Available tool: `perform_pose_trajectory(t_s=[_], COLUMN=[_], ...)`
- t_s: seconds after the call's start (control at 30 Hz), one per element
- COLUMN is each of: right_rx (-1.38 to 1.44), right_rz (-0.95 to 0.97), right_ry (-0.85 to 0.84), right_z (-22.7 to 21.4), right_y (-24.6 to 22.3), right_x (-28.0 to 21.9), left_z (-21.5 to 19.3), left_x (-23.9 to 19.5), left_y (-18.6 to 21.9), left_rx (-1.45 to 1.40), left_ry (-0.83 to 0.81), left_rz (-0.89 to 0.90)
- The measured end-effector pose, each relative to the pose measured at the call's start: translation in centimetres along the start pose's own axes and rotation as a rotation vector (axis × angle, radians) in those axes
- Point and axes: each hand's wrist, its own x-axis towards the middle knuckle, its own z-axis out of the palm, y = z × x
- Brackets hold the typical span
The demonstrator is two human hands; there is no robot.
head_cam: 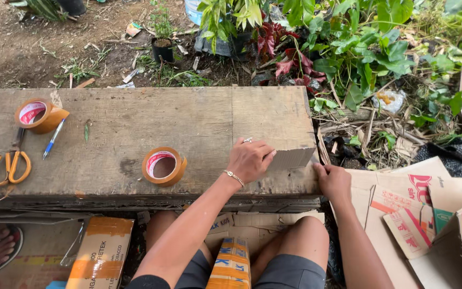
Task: The person cuts and folds pieces of cardboard to form a small rectangular box, then secures the edges and seams with brown packing tape. The finished box is placed on a wooden workbench.
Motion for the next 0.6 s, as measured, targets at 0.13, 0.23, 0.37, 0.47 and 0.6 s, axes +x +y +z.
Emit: perform_pose_trajectory(t_s=[0.13, 0.23, 0.37, 0.47, 0.6], right_rx=[0.134, 0.627, 1.189, 1.117, 0.745], right_rz=[-0.052, 0.075, 0.116, -0.042, -0.143], right_ry=[0.145, 0.121, -0.161, -0.049, 0.002], right_z=[-2.0, -3.0, -2.2, -1.6, -2.0], right_y=[1.1, 0.4, -2.8, -6.6, -10.3], right_x=[-1.0, -2.3, -5.5, -7.4, -7.5], left_z=[0.7, 1.1, 1.7, 2.1, 2.2], left_x=[1.4, 2.2, 2.3, 2.1, 2.2], left_y=[-0.1, 0.1, -0.1, -0.5, -1.2], left_rx=[-0.019, -0.019, 0.024, 0.061, 0.052], left_ry=[0.022, -0.011, -0.041, -0.067, -0.065], left_rz=[0.077, 0.129, 0.175, 0.217, 0.265])
